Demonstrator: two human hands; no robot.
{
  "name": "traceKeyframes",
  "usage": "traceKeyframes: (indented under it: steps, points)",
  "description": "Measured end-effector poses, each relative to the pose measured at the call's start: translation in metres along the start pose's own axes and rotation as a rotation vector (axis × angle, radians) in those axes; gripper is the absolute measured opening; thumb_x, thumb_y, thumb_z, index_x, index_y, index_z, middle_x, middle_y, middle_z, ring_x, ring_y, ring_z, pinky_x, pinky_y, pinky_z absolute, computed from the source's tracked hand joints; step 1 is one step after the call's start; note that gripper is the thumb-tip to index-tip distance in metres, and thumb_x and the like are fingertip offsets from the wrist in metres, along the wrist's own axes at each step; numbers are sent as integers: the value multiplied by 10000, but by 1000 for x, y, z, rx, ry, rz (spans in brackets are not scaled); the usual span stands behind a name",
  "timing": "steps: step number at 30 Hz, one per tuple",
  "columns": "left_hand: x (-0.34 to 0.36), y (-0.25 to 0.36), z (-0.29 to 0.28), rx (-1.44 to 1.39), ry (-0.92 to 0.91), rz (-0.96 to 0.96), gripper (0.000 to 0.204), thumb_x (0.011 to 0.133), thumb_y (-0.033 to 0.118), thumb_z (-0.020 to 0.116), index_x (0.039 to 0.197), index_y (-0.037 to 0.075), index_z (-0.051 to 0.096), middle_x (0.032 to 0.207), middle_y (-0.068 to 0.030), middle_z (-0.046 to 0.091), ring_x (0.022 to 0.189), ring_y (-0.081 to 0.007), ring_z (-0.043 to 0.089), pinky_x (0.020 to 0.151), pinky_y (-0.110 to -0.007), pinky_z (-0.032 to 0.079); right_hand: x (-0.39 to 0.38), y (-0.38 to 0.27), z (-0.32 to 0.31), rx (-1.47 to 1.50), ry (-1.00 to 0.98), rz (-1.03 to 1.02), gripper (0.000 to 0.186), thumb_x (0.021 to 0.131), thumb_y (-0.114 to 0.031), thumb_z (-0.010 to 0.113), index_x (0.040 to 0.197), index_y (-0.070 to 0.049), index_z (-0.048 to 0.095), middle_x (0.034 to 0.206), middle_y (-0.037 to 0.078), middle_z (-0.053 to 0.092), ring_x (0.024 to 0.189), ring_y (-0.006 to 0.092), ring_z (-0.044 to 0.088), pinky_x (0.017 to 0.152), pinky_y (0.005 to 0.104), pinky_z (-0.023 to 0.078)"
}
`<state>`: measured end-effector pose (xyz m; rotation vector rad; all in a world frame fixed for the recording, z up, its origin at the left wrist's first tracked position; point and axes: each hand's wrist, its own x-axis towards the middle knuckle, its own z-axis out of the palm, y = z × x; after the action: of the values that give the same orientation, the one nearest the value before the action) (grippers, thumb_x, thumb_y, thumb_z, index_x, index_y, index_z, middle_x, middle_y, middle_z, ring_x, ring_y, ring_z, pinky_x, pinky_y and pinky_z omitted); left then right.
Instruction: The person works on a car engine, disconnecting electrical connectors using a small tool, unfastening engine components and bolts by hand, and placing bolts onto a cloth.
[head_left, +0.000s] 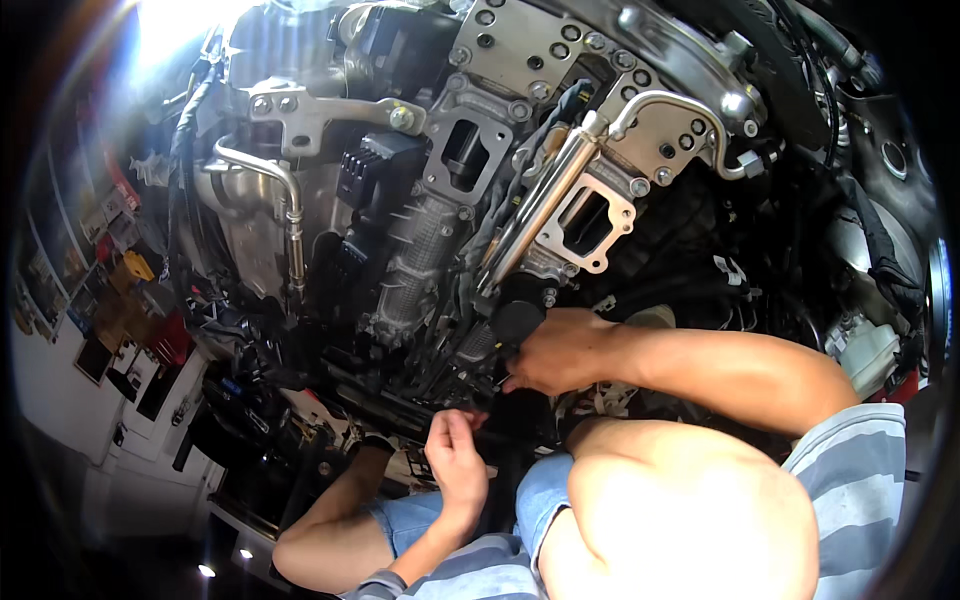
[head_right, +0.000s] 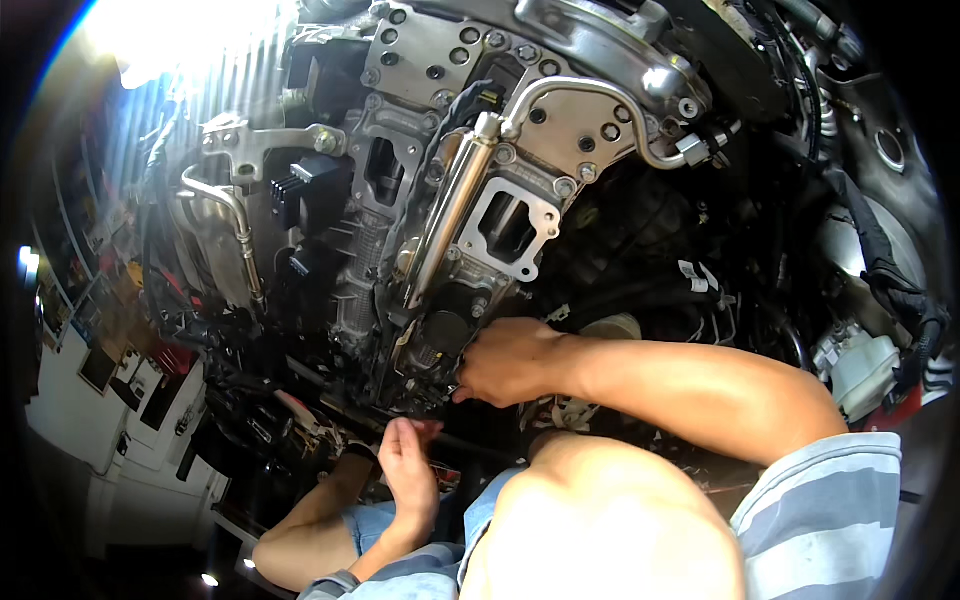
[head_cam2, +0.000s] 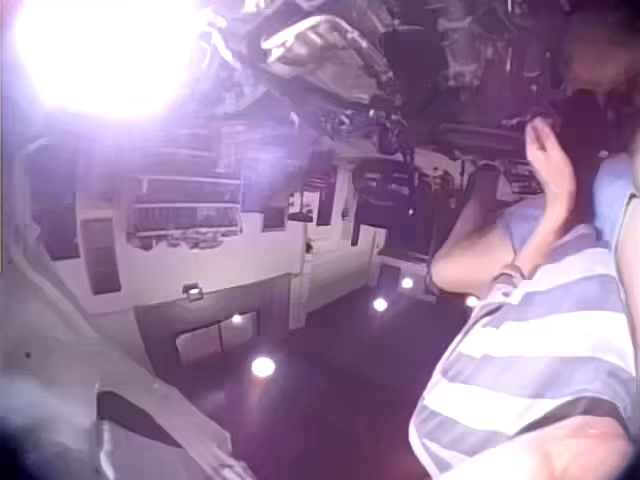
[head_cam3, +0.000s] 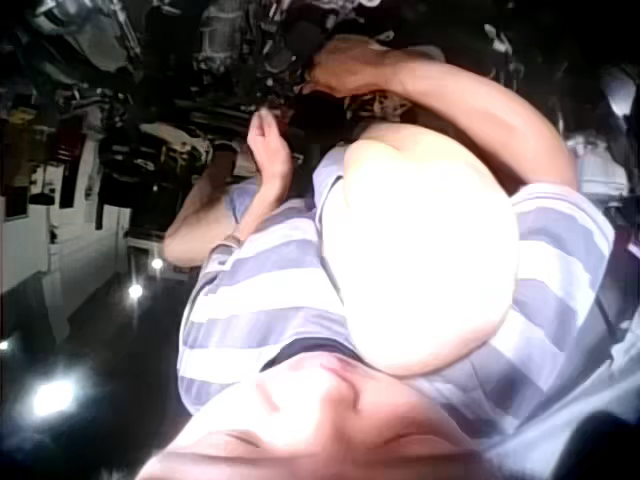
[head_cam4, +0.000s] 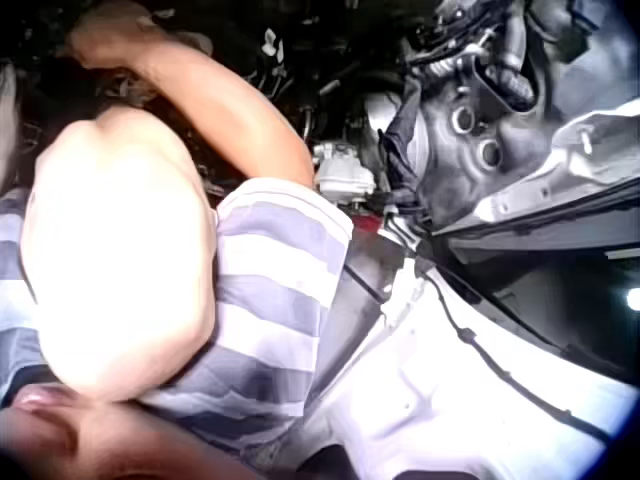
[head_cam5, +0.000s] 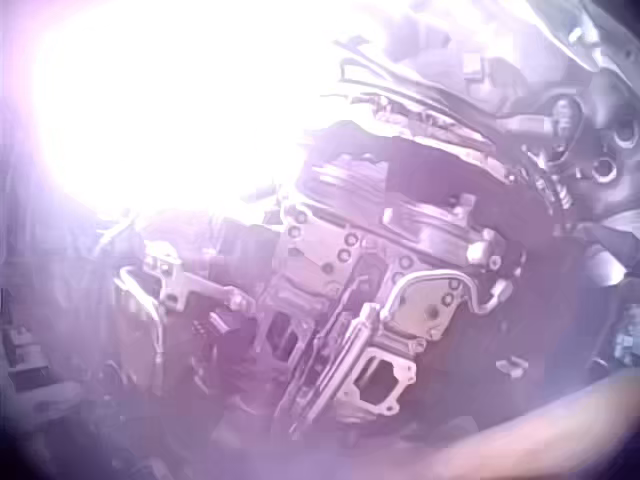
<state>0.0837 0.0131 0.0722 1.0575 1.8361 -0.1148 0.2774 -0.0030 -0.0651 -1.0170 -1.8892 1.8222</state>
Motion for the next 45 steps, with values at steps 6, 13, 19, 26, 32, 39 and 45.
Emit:
traceKeyframes:
  steps: [6,13,19,26,32,39,45]
  points:
    - [13,-24,-2,-712,-109,-390,314,1036,213,475,1281,25,530,1291,-97,585,1242,-245,537,1095,-422,370,6,3,10,-5,-33,12,293,926,-326,593,842,-88,744,783,116,714,767,343,705,680,444,563]
    - [22,-19,13,-843,-361,-288,356,967,306,640,1233,76,583,1330,-78,580,1255,-245,519,1141,-456,331,8,7,22,-13,50,18,177,833,-222,605,831,-113,744,758,117,708,746,332,705,664,437,566]
    - [22,-22,27,-857,-325,-215,301,968,310,640,1110,46,617,1201,-52,604,1132,-224,571,1109,-465,401,6,9,22,-60,66,-21,167,811,-214,603,814,-123,743,749,92,709,716,304,702,636,421,560]
    - [16,-35,40,-735,-266,-86,296,1009,343,569,1156,87,588,1213,-28,585,1126,-194,555,1108,-503,397,4,12,19,-92,88,-43,179,814,-218,601,831,-124,752,756,93,711,719,299,707,633,414,566]
    - [9,-36,51,-657,-166,-66,284,1037,293,530,1186,53,553,1238,-53,559,1162,-220,565,1065,-486,454,4,19,26,-99,139,-115,168,807,-189,606,851,-105,746,807,98,710,731,294,703,614,419,567]
    - [6,-36,55,-633,-107,-60,266,1060,221,485,1170,-13,551,1185,-85,585,1114,-206,594,1066,-433,475,5,24,34,-182,-12,-49,224,822,-198,593,975,-165,753,876,58,726,805,272,710,618,424,573]
    - [5,-33,63,-670,-68,-85,264,1057,202,493,1180,-23,558,1172,-79,588,1075,-181,606,1008,-361,511,4,12,16,-151,166,-83,198,829,-227,649,973,-158,766,1077,83,690,1023,315,648,767,407,561]
